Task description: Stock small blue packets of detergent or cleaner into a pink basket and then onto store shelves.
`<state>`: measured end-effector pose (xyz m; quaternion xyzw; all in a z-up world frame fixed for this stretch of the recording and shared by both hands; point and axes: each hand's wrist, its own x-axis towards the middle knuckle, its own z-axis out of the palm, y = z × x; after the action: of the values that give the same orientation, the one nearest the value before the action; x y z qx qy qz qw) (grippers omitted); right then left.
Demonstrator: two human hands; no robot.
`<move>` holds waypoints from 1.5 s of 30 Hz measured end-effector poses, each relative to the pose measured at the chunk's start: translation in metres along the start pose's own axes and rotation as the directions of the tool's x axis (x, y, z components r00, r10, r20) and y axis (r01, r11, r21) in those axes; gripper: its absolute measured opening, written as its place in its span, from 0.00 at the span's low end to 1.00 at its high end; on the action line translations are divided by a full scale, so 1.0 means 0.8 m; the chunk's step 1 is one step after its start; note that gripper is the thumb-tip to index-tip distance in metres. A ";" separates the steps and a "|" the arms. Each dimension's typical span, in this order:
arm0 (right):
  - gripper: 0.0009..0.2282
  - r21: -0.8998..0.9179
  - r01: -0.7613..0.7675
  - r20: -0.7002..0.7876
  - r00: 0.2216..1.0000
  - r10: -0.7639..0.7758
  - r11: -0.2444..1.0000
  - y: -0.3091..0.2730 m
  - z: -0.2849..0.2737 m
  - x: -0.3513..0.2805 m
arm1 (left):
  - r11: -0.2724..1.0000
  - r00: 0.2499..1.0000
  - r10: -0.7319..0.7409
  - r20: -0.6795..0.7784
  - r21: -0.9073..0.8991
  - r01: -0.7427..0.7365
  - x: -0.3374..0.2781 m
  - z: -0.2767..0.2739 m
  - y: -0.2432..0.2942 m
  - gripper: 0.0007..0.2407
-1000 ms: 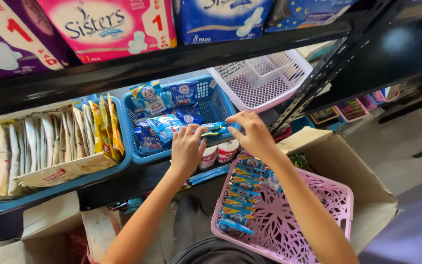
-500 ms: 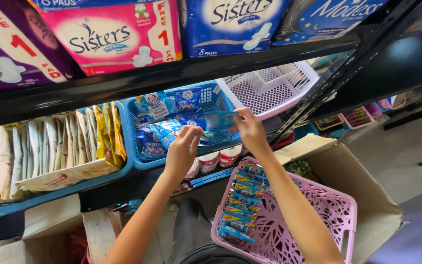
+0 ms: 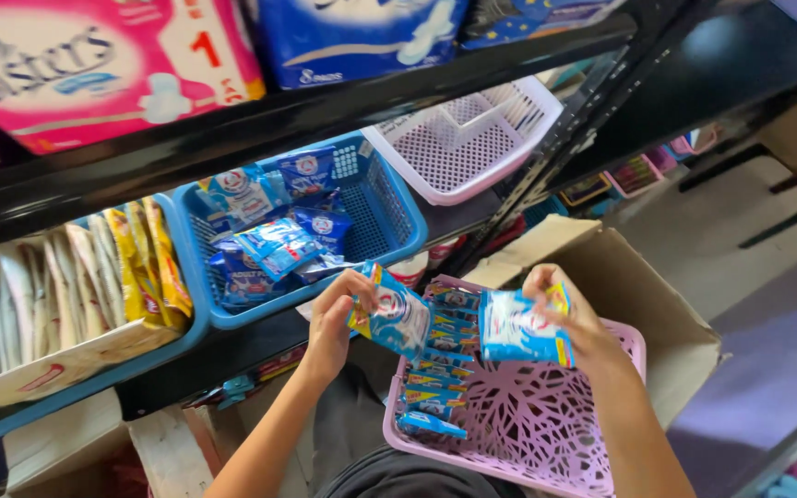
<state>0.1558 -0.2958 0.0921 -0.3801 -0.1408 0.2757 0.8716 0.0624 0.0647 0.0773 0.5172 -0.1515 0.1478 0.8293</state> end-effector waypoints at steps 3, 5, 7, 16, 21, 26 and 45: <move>0.20 -0.585 -0.130 -0.129 0.989 0.066 0.801 -0.013 0.025 -0.051 | 0.987 0.993 -0.095 0.070 0.133 0.086 -0.009 0.009 -0.018 0.07; 0.21 -0.789 -0.211 -0.197 0.977 0.088 0.576 -0.022 0.030 -0.072 | 0.976 0.970 -0.201 0.139 0.118 0.186 -0.015 0.017 -0.026 0.14; 0.21 -0.750 -0.272 -0.240 0.961 0.135 0.603 -0.023 0.026 -0.086 | 0.950 0.951 -0.267 0.157 0.207 0.233 -0.018 0.023 -0.026 0.12; 0.13 -0.927 -0.372 -0.369 0.927 0.062 0.052 0.015 0.012 -0.084 | 0.913 0.921 -0.238 0.308 0.395 0.104 0.004 0.082 0.018 0.17; 0.13 -0.982 -0.184 -0.182 0.982 -0.051 -0.039 0.066 -0.019 -0.048 | 0.890 0.864 -0.388 0.320 0.372 0.262 -0.008 0.093 0.004 0.16; 0.09 -0.972 0.045 0.084 0.983 -0.160 -0.232 0.103 -0.033 -0.016 | 0.858 0.872 -0.393 0.293 0.458 0.233 -0.014 0.106 0.003 0.11; 0.18 -0.936 -0.300 -0.344 0.889 -0.302 0.183 0.079 -0.174 -0.139 | 0.818 0.774 -0.444 0.452 0.557 0.144 -0.007 0.177 -0.167 0.09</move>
<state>0.1058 -0.4076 -0.0521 -0.9002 -0.0742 0.0219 0.4285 0.0972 -0.1196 0.0260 0.7479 -0.2602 -0.1143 0.5999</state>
